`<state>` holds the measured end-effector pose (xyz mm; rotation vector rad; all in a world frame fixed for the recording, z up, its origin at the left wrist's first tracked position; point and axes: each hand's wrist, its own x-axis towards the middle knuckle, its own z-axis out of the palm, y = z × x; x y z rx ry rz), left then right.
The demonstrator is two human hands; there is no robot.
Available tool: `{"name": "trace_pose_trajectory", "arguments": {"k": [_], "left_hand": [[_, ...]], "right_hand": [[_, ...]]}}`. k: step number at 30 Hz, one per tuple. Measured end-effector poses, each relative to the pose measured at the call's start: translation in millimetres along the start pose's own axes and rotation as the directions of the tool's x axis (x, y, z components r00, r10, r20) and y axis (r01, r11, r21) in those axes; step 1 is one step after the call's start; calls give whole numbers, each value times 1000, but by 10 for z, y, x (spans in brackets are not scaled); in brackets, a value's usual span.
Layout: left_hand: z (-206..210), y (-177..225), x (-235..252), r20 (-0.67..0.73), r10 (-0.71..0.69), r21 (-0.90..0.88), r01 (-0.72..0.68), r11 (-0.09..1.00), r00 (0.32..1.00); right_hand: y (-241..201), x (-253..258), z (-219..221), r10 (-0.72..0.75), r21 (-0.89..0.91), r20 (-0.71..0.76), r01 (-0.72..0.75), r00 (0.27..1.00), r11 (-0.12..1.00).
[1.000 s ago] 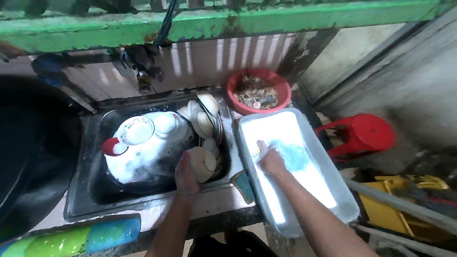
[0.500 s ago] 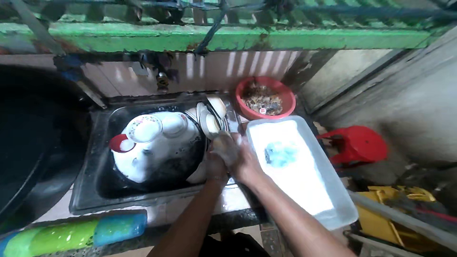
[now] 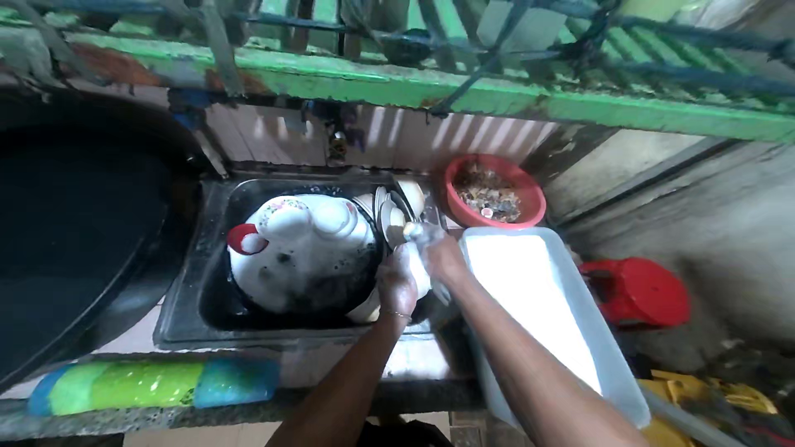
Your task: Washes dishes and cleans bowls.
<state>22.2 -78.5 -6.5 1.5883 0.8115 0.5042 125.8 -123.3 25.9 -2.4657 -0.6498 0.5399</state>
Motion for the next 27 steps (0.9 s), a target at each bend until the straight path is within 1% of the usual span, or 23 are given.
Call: {"name": "trace_pose_trajectory", "arguments": {"k": [2, 3, 4, 6, 8, 9, 10, 11, 12, 13, 14, 15, 16, 17, 18, 19, 21, 22, 23, 24, 25, 26, 27], "left_hand": [[1, -77, 107, -81, -41, -103, 32, 994, 996], [-34, -116, 107, -57, -66, -145, 57, 988, 996], [-98, -119, 86, 0, -56, -119, 55, 991, 998], [-255, -112, 28, 102, 24, -79, -16, 997, 994], [-385, -123, 82, 88, 127, -101, -118, 988, 988], [-424, -138, 150, 43, 133, -130, -127, 983, 990], [-419, -189, 262, -59, 137, -170, -145, 975, 989], [-423, -261, 385, -131, 134, -151, -153, 977, 982], [-443, -332, 508, -139, 87, -112, -103, 988, 987], [-465, -398, 624, -101, 4, -72, -11, 997, 995], [-475, -468, 720, -25, -101, -70, 99, 993, 995], [-505, -455, 740, 103, -218, -117, 230, 966, 970], [-556, -358, 695, 276, -331, -205, 392, 897, 902], [-586, -293, 652, 416, -396, -277, 529, 802, 818], [-583, -284, 626, 476, -408, -325, 587, 742, 779], [-594, -315, 636, 489, -385, -386, 590, 709, 783], [-732, -473, 736, 518, -326, -442, 573, 690, 791], [-808, -550, 758, 536, -351, -397, 597, 697, 767], [-838, -568, 745, 549, -407, -321, 634, 704, 730], [-820, -528, 702, 547, -469, -258, 672, 694, 694], [-760, -454, 645, 530, -522, -224, 703, 675, 669], [-664, -433, 612, 491, -560, -219, 717, 662, 667], [-580, -438, 616, 435, -580, -225, 707, 671, 689]], "right_hand": [[-196, -226, 127, -122, -120, -90, 111, 988, 987], [-235, -291, 160, -153, -142, -106, 137, 983, 980], [-205, -259, 146, -143, -119, -96, 131, 985, 984], [1, -43, 46, -55, 100, 10, 54, 998, 993], [191, 107, -35, 5, 364, 201, -79, 980, 928], [243, 88, -55, 21, 438, 280, -147, 960, 887], [258, 34, -57, -13, 510, 323, -163, 946, 844], [234, -34, -49, -75, 579, 337, -144, 938, 802], [186, -84, -29, -130, 632, 345, -128, 929, 764], [114, -118, -3, -166, 642, 345, -103, 924, 760], [49, -120, 43, -191, 607, 325, -49, 926, 793], [-8, -104, 109, -211, 518, 285, 35, 935, 854], [-54, -84, 198, -229, 360, 243, 131, 943, 924], [-103, -91, 306, -251, 169, 230, 215, 940, 962], [-156, -144, 407, -287, 0, 264, 298, 921, 955], [-212, -214, 466, -325, -94, 352, 378, 878, 921], [-290, -282, 408, -354, -140, 571, 512, 741, 847], [-249, -270, 370, -366, -146, 625, 564, 690, 813], [-130, -208, 385, -402, -169, 612, 609, 681, 775], [-5, -126, 441, -434, -213, 550, 623, 713, 753], [81, -44, 538, -469, -240, 437, 601, 768, 762], [92, 4, 654, -479, -231, 302, 551, 824, 802], [38, 16, 755, -447, -185, 205, 483, 871, 856]]}}
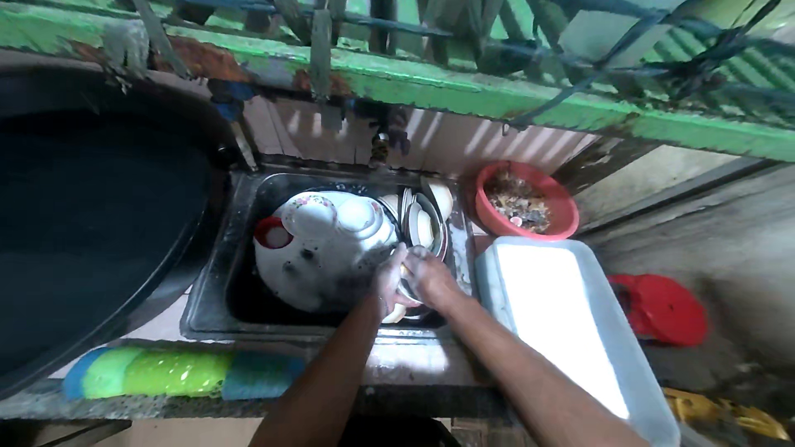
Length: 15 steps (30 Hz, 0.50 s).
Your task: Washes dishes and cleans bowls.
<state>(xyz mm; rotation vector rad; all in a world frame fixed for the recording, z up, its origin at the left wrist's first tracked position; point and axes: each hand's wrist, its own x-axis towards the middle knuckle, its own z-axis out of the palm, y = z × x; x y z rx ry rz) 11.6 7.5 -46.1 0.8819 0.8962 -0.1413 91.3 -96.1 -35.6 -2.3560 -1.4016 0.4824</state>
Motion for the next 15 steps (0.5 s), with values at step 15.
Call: {"name": "trace_pose_trajectory", "arguments": {"k": [15], "left_hand": [[-489, 2, 214, -284, 312, -134, -360, 923, 907]], "right_hand": [[-80, -223, -340, 202, 457, 30, -193, 979, 868]]}}
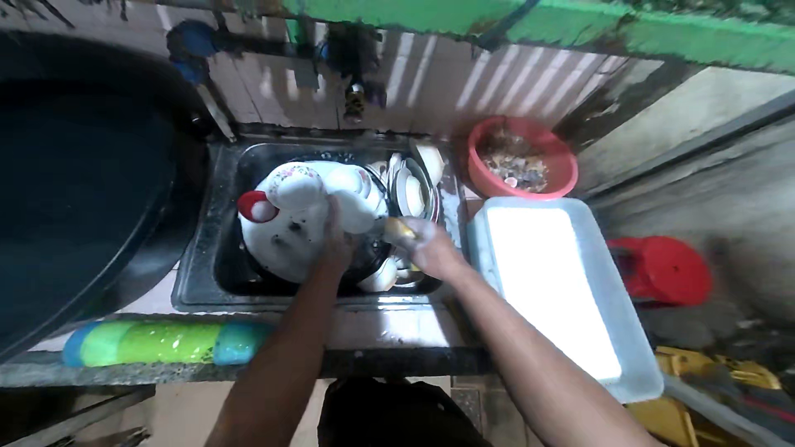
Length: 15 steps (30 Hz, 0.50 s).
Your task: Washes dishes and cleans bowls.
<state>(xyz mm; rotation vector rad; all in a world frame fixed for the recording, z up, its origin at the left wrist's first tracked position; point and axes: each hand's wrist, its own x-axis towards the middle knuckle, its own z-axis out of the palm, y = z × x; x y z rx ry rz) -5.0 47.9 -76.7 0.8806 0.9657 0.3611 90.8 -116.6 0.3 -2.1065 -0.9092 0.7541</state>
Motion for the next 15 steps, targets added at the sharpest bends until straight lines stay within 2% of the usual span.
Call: {"name": "trace_pose_trajectory", "arguments": {"k": [1, 2, 3, 4, 5, 6, 7, 8, 9, 10, 11, 13, 14, 15], "left_hand": [[-114, -5, 36, -13, -17, 63, 18, 998, 1000], [-267, -50, 76, -19, -24, 228, 27, 973, 1000], [-451, -123, 143, -9, -1, 473, 5, 881, 1000], [-645, -186, 212, 40, 33, 724, -52, 687, 999], [-795, -208, 237, 54, 19, 899, -57, 434, 998], [-918, -240, 266, 18, -27, 983, -12, 185, 999], [-1012, -293, 279, -34, -65, 999, 33, -13, 997], [-1033, -343, 234, -78, -93, 989, 65, -131, 993], [-998, -415, 207, -92, -103, 977, 69, -201, 990], [-901, -483, 184, -59, -120, 978, 33, -204, 991], [-724, -520, 126, 10, -143, 990, -30, -140, 990], [-268, -615, -41, 149, -85, 979, -135, 150, 985], [-29, -641, -180, 216, -60, 947, -195, 254, 974], [166, -652, -323, 294, -75, 922, -262, 286, 953]], "right_hand": [[32, -145, -156, 10, 40, -78, -7, 997, 999], [97, -297, -321, 24, 63, -157, -14, 987, 998], [185, -446, -496, 43, 78, -226, -26, 973, 997], [305, -584, -672, 56, 76, -292, -35, 955, 997], [439, -726, -844, 79, 72, -347, -57, 934, 996], [590, -849, -998, 125, 78, -399, -102, 908, 992], [738, -955, -1124, 192, 104, -439, -162, 878, 981], [877, -1046, -1210, 259, 131, -472, -223, 843, 966], [998, -1122, -1270, 326, 161, -493, -284, 807, 945], [1089, -1180, -1309, 374, 185, -503, -325, 779, 927], [1163, -1222, -1320, 399, 203, -509, -343, 763, 917], [1286, -1283, -1282, 419, 223, -499, -354, 759, 908], [1346, -1289, -1256, 415, 219, -497, -352, 762, 910], [1421, -1280, -1234, 404, 198, -509, -353, 761, 914]]}}
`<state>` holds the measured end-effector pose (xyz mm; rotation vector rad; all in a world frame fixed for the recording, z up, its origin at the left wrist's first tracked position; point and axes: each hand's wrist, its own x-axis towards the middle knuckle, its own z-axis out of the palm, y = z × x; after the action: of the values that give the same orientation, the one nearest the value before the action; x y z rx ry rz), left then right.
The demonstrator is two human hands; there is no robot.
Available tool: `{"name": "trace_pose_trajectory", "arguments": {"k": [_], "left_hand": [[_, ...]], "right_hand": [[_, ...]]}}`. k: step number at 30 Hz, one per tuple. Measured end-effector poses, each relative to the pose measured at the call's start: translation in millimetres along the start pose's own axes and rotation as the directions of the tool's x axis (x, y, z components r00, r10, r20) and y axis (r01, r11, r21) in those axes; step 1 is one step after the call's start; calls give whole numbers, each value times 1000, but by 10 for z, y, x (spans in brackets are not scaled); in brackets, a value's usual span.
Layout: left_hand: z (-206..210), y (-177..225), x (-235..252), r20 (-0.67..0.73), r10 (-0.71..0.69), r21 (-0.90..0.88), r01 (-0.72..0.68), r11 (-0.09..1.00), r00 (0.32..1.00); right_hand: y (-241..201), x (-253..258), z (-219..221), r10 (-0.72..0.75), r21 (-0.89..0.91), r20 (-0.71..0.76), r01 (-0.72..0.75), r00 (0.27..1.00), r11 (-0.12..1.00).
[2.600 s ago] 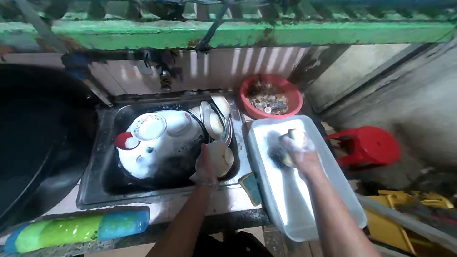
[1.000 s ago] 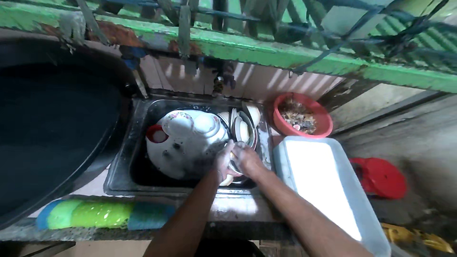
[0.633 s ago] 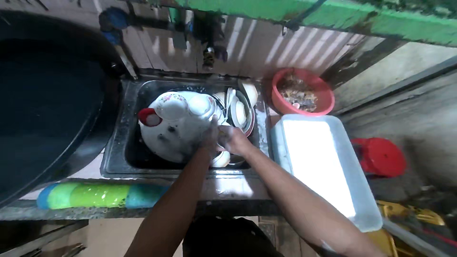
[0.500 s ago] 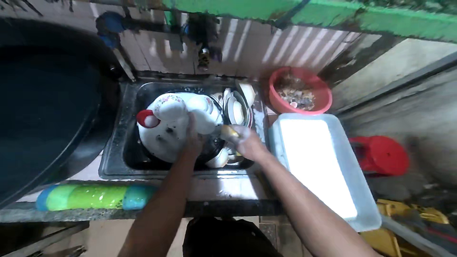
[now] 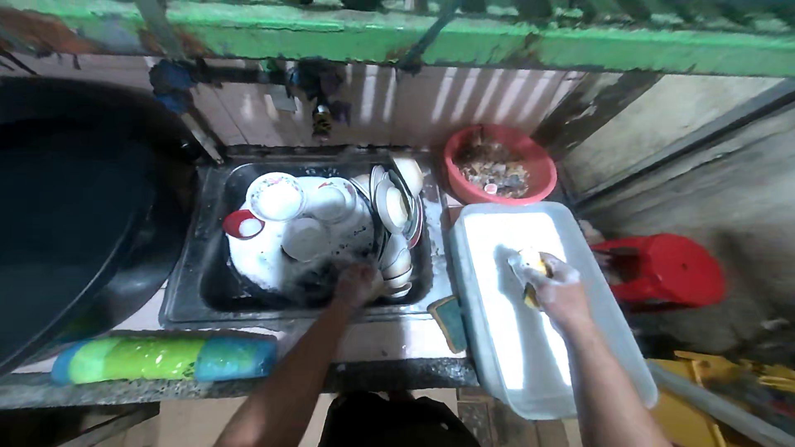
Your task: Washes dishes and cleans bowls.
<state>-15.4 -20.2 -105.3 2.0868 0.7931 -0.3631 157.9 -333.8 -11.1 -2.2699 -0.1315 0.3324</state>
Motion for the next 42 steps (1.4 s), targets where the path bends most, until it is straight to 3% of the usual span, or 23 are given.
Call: {"name": "trace_pose_trajectory", "arguments": {"k": [2, 4, 7, 9, 11, 13, 16, 18, 20, 21, 22, 25, 26, 28, 29, 31, 34, 37, 38, 40, 42], "left_hand": [[79, 247, -130, 140, 50, 138, -69, 988, 989], [7, 281, -199, 245, -51, 331, -34, 943, 968], [-125, -93, -134, 254, 6, 334, -94, 938, 967], [-224, -261, -7, 190, 69, 157, -99, 983, 979], [-305, -188, 30, 127, 55, -1, -56, 998, 990], [-316, 5, -43, 9, 23, -136, -22, 990, 1000], [-213, 360, -209, -269, -52, -372, -54, 927, 962], [-88, 667, -307, -399, -55, -432, -135, 892, 915], [36, 915, -326, -462, 18, -405, -229, 885, 887], [71, 995, -371, -457, 68, -375, -261, 890, 887], [79, 1029, -417, -436, 123, -329, -285, 900, 891], [86, 1079, -489, -510, 92, -341, -299, 891, 855], [82, 1051, -482, -568, 121, -287, -334, 898, 814], [80, 934, -415, -660, 253, -100, -416, 904, 708], [33, 909, -434, -637, 222, -149, -401, 904, 738], [-68, 926, -520, -565, 134, -289, -347, 892, 814], [-61, 926, -540, -634, 160, -257, -402, 879, 756], [-115, 802, -525, -554, 246, -155, -389, 908, 795], [-148, 786, -534, -563, 255, -154, -403, 902, 786], [-284, 770, -635, -510, 240, -263, -415, 871, 826], [-430, 726, -679, -453, 203, -426, -411, 806, 868]], "right_hand": [[112, 64, 29, -37, -136, -13, 34, 999, 990], [228, 150, 45, -37, -352, 38, 48, 999, 935], [325, 131, 122, 123, -545, 108, -45, 987, 838], [312, 90, 150, 172, -486, 162, -73, 972, 871], [261, 32, 141, 213, -218, 177, -173, 961, 960], [57, -68, 113, 230, 62, 113, -238, 967, 969], [-453, -243, 242, 39, 192, 89, -55, 995, 980], [-862, -430, 542, -169, 67, 204, 158, 964, 985], [-1160, -495, 940, -356, -157, 286, 410, 889, 898], [-1281, -440, 1104, -379, -238, 296, 452, 877, 860], [-1357, -304, 1218, -370, -265, 292, 446, 882, 855], [-1522, 73, 1290, -114, -249, 358, 213, 927, 945], [-1593, 9, 1299, -106, -274, 354, 211, 929, 938], [-1706, -274, 1358, -240, -354, 297, 340, 924, 871], [-1709, -393, 1402, -303, -359, 270, 387, 914, 849], [-1677, -326, 1445, -245, -310, 272, 326, 931, 893], [-1659, -183, 1494, -98, -225, 253, 157, 963, 962], [-1824, -556, 1559, -198, -406, 200, 265, 959, 874], [-1810, -549, 1573, -206, -394, 202, 272, 957, 878], [-1634, -304, 1546, -152, -163, 242, 195, 958, 967], [-1449, -87, 1458, -28, 162, 410, -42, 912, 986]]}}
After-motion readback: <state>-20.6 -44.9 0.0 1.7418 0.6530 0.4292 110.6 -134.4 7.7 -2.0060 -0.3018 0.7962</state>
